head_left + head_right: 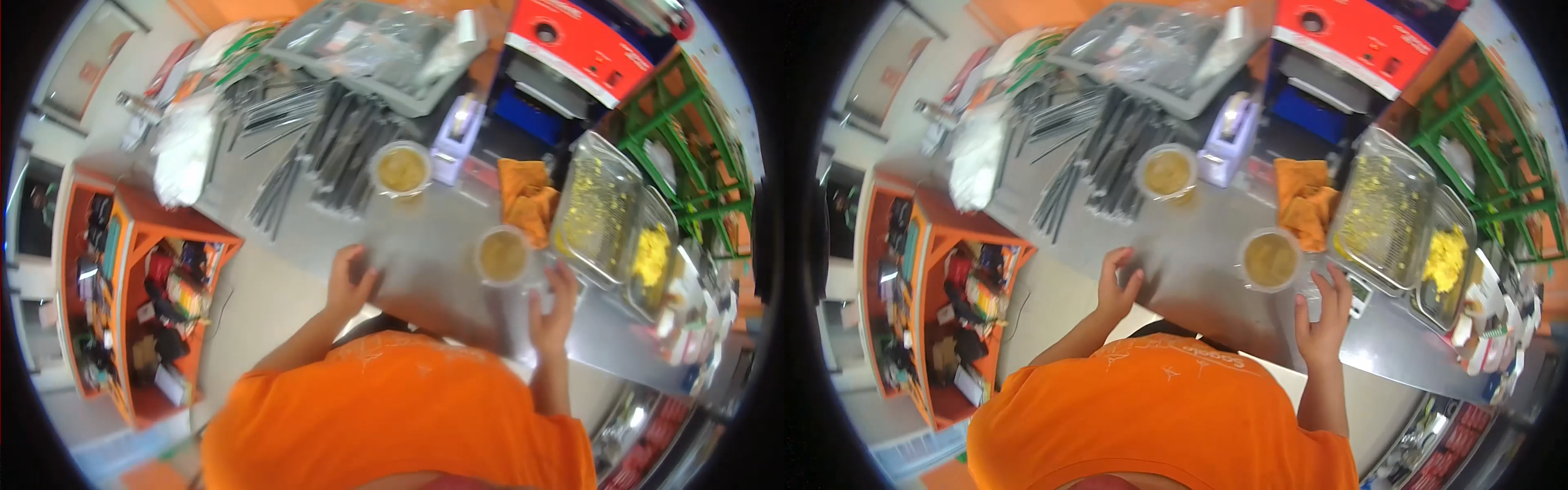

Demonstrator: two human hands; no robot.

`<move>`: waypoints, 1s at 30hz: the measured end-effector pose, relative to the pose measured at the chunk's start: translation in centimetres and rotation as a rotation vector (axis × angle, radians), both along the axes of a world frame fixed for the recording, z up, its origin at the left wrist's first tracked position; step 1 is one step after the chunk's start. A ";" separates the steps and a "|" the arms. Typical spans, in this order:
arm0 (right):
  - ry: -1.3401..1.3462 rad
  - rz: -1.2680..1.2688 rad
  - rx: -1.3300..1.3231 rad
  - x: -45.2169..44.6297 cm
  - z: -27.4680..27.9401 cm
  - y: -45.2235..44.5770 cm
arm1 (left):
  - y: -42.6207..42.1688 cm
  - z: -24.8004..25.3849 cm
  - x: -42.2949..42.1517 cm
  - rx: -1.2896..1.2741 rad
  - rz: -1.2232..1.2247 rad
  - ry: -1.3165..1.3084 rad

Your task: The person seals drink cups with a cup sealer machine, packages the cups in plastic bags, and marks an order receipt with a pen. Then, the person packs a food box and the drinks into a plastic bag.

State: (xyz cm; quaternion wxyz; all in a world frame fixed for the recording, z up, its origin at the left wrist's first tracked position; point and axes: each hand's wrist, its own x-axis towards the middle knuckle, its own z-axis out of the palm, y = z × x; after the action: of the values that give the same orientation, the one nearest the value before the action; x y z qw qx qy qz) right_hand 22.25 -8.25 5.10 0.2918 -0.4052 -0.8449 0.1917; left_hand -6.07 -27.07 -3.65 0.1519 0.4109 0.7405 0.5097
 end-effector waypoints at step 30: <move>-0.099 0.458 0.487 -52.2 -6.9 -9.9 | -8.9 5.7 -52.2 0.026 0.291 0.724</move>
State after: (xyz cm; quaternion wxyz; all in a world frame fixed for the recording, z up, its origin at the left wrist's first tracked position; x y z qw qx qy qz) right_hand -29.90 -18.12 -1.82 0.2878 -0.1321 -0.9482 0.0250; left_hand -58.30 -35.98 2.07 -0.1984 0.4567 0.7901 0.3573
